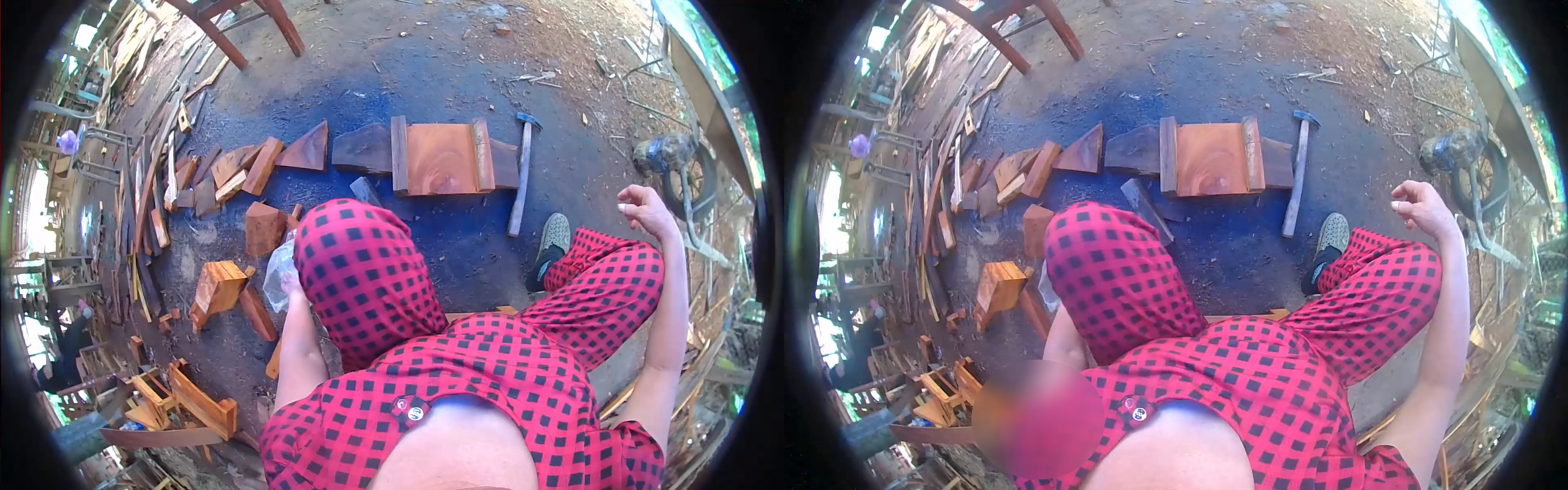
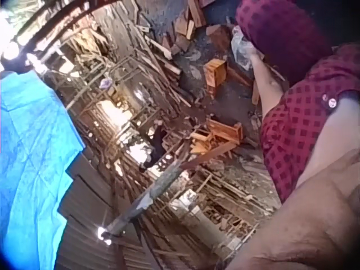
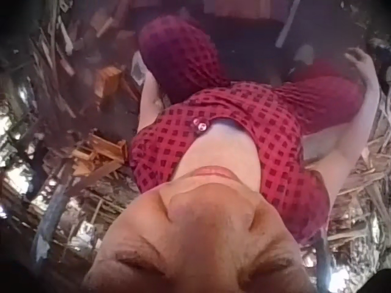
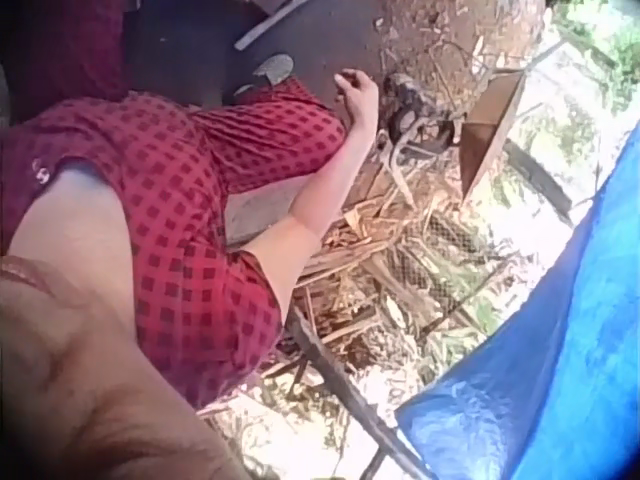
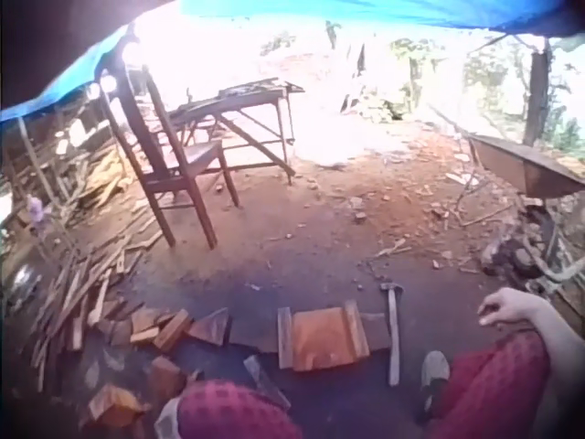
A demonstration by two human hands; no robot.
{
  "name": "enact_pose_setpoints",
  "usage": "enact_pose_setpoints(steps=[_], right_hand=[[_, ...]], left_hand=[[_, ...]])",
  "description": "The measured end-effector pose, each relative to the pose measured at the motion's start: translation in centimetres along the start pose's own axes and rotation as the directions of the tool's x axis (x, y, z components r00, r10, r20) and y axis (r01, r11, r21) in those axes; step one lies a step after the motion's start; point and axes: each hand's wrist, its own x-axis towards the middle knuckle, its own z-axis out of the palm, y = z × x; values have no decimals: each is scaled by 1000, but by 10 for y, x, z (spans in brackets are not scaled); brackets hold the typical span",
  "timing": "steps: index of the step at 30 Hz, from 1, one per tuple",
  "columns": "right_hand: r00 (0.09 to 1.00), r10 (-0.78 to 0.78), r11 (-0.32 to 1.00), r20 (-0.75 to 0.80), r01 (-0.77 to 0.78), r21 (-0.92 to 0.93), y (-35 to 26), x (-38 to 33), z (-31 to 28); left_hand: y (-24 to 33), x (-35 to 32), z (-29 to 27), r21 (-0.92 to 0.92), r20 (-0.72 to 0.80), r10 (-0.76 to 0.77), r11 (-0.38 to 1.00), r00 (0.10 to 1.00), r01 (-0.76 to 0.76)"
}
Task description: Assembling and nailing together small wood blocks to create a structure.
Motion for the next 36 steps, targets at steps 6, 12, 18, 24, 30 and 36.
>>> enact_pose_setpoints(steps=[6,12,18,24,30,36], right_hand=[[999,-38,999,-8,38,7,4,-6,0],[986,-165,982,29,167,-90,-20,-5,4],[977,-211,974,15,212,-81,-24,-10,11],[963,-269,951,-12,264,-164,-37,-32,20],[930,-366,903,-6,354,-243,-61,-62,40],[878,-476,853,42,473,-222,-75,-66,53]], left_hand=[[4,6,-5,-18,57,2,1000,998,-1],[12,7,-10,-42,111,7,999,994,-2],[4,-10,-26,-115,104,-63,991,993,75],[-13,-24,-57,-258,40,-162,952,986,166],[-29,-38,-69,-244,3,-255,937,967,248],[-79,-20,-51,-24,-203,-44,999,978,40]])
